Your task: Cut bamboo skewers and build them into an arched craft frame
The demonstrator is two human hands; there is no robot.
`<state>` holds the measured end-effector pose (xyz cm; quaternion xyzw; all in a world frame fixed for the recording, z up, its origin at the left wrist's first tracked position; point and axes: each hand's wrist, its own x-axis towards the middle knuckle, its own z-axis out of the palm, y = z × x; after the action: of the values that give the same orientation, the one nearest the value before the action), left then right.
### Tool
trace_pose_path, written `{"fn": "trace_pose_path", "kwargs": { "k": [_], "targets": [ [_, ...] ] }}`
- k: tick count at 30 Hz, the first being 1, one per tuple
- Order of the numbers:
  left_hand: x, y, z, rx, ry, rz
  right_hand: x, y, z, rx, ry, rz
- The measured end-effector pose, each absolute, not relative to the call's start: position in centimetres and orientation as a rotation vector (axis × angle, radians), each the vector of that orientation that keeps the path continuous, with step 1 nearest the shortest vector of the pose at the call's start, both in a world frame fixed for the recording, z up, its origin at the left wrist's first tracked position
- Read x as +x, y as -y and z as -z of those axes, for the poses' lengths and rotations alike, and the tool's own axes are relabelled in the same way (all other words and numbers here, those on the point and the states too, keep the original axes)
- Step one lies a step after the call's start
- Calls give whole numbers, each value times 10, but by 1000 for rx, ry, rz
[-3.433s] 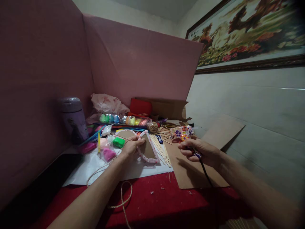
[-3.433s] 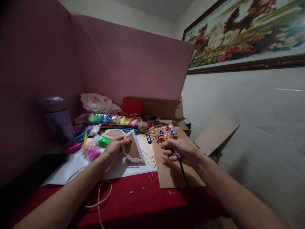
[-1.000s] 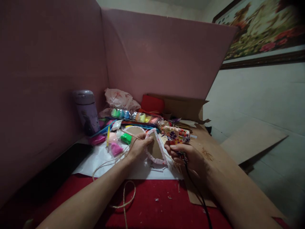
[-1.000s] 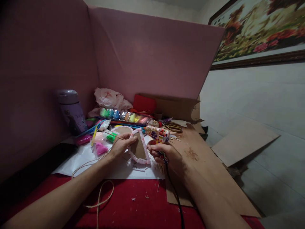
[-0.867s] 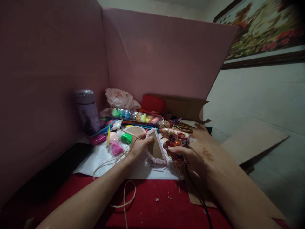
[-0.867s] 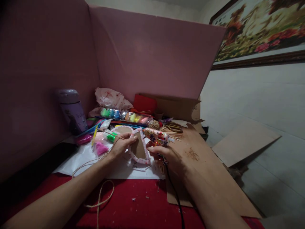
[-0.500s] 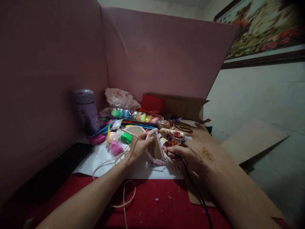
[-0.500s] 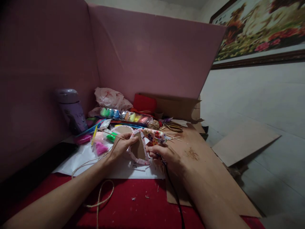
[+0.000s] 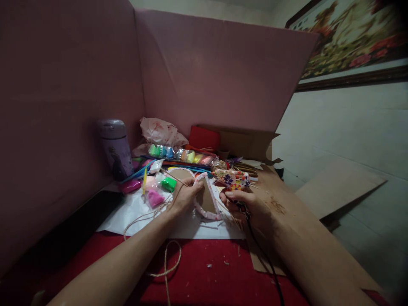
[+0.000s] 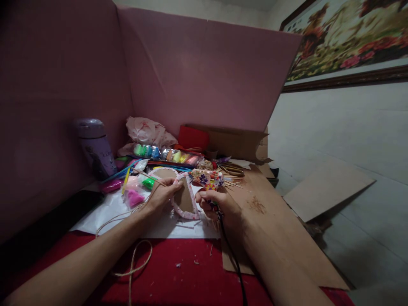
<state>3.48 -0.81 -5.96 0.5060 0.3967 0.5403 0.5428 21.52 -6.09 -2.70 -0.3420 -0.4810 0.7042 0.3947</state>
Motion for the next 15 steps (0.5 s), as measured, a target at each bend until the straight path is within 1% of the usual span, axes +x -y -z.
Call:
{"fn": "trace_pose_path", "kwargs": {
  "k": [8,15],
  "targets": [
    [34,6,62,1256,-937,-1291,209,61,24,-950,1113,-1610],
    [35,13,54,1259,-953,-1271,209,59,25,-1055,1109,-1562]
  ]
}}
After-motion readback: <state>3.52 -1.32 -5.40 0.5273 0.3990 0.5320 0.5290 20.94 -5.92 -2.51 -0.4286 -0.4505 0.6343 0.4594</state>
